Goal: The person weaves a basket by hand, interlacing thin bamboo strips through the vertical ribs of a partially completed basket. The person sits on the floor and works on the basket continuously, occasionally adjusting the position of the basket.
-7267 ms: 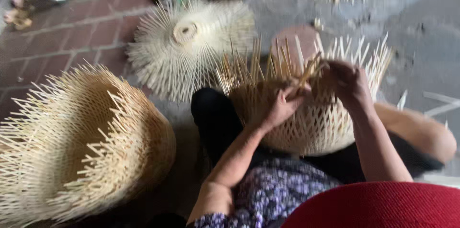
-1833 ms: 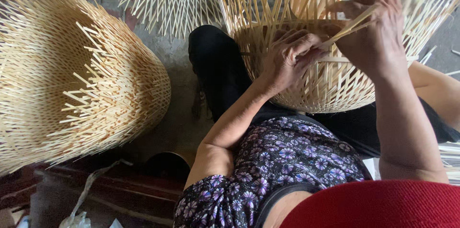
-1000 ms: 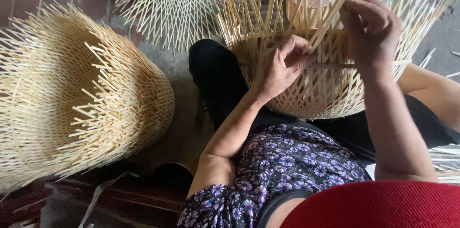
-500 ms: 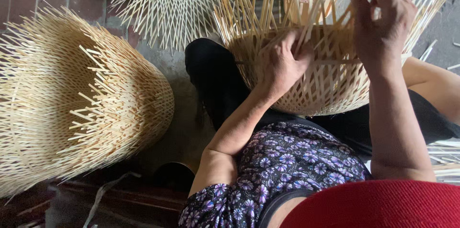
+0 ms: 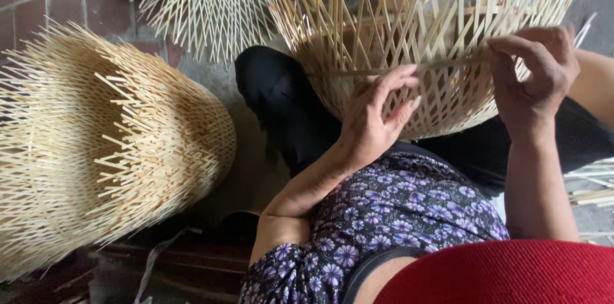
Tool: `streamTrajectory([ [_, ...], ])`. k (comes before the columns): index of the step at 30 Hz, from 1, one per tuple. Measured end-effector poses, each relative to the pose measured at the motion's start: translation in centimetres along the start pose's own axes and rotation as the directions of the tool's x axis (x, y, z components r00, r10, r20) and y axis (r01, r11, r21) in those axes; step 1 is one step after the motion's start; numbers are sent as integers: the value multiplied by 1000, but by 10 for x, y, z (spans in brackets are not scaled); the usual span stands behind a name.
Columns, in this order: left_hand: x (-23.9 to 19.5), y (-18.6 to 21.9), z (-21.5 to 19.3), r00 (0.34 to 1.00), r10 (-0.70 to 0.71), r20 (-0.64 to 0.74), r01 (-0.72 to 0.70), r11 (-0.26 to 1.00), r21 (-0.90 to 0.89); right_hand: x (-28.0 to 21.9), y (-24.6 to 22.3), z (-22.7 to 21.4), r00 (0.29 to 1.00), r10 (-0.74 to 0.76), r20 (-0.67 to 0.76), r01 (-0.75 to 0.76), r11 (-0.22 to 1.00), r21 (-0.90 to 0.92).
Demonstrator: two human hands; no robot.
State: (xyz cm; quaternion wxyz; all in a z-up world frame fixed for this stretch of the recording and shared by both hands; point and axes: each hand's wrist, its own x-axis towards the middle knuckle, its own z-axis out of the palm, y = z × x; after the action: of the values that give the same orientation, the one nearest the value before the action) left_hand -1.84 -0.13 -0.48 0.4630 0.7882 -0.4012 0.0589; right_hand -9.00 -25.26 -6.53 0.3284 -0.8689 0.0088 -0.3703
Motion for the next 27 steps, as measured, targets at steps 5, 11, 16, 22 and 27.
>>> streamTrajectory([
  [5, -1, 10, -5, 984, -148, 99, 160, 978, -136, 45, -1, 17, 950, -247, 188, 278, 947, -160],
  [11, -11, 6, -6, 950, -252, 186, 297, 915, -273, 44, 10, 20, 943, -182, 280, 186, 983, 12],
  [16, -6, 8, -5, 950, -245, 194, 302, 879, -369, 45, 15, 15, 931, -213, 297, 248, 965, -86],
  [22, -7, 0, -4, 945, -231, 231, 309, 858, -410, 45, 16, 21, 930, -236, 282, 262, 964, -56],
  [27, -4, -1, -4, 938, -232, 260, 319, 870, -377, 46, 11, 24, 950, -216, 226, 230, 973, -37],
])
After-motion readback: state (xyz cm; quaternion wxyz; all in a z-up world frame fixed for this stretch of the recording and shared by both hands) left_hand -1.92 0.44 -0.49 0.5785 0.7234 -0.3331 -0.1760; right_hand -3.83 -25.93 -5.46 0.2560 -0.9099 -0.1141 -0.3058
